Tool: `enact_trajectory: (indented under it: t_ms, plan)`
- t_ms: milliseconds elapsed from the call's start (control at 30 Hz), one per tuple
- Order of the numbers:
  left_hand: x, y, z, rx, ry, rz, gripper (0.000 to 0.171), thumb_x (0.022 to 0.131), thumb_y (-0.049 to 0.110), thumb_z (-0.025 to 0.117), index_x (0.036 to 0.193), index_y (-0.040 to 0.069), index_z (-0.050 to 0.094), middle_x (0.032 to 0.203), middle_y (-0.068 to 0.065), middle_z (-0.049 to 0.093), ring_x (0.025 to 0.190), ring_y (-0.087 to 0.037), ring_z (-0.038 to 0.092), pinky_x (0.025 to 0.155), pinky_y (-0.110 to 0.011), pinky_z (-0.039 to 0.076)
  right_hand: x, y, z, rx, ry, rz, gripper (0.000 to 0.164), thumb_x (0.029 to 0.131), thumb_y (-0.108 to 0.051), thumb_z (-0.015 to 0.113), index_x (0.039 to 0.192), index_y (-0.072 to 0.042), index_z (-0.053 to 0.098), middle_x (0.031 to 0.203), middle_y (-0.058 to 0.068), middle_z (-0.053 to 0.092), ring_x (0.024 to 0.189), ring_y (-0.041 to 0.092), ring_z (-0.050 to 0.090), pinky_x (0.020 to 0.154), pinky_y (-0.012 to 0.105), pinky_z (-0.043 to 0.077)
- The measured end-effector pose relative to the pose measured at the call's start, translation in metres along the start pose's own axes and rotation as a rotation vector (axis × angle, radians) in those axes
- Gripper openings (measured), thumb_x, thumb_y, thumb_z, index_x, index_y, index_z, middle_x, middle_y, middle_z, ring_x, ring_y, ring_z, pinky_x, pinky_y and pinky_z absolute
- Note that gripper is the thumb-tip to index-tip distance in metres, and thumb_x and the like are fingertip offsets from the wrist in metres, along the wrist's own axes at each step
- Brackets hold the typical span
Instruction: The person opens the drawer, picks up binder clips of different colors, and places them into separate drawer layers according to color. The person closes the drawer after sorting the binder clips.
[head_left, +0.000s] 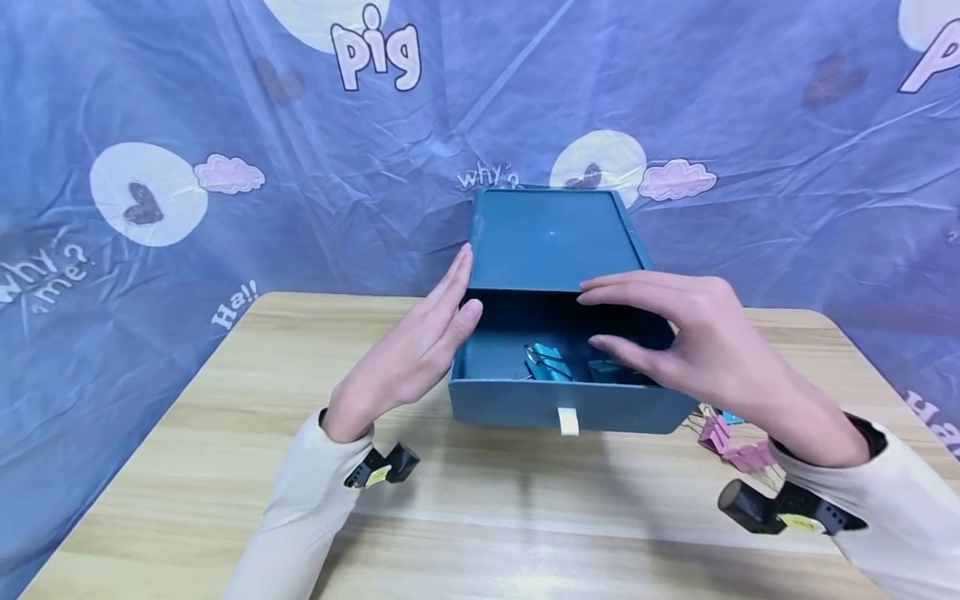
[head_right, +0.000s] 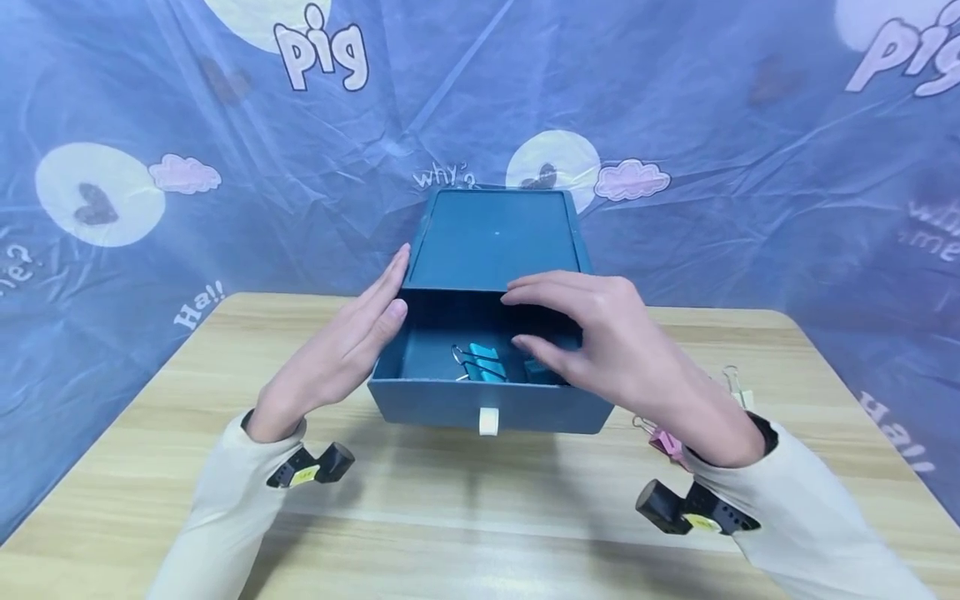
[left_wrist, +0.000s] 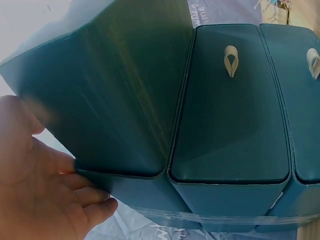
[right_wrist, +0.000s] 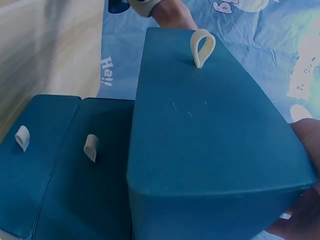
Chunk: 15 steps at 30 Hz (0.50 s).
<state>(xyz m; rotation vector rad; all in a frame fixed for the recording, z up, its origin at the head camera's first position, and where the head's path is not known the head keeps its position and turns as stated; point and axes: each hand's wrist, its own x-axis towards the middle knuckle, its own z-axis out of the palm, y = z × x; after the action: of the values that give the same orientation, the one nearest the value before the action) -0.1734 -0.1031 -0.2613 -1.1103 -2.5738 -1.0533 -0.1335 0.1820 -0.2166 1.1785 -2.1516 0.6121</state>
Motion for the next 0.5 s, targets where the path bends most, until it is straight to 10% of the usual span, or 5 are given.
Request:
enact_trajectory:
  t_ms: [200, 500]
  plan:
    - [0.001, 0.001, 0.0, -0.003, -0.007, 0.001, 0.069, 0.104, 0.05, 0.016, 0.154, 0.004, 0.003, 0.162, -0.003, -0.003, 0.146, -0.008, -0.001, 0.118, -0.033, 0.008, -0.016, 0.004, -0.015, -0.03, 0.077, 0.06, 0.04, 0.093, -0.043, 0.06, 0.104, -0.007, 0.075, 0.102, 0.004, 0.073, 0.106, -0.001, 0.061, 0.091, 0.011, 0.041]
    - [0.001, 0.002, -0.001, 0.016, -0.013, -0.007, 0.067, 0.105, 0.048, 0.017, 0.154, 0.004, 0.004, 0.162, -0.002, -0.004, 0.146, -0.007, -0.002, 0.118, -0.033, 0.008, -0.067, 0.022, -0.043, -0.227, 0.068, 0.318, 0.038, 0.07, 0.002, 0.08, 0.105, -0.011, 0.075, 0.098, 0.004, 0.073, 0.091, -0.018, 0.055, 0.082, 0.005, 0.037]
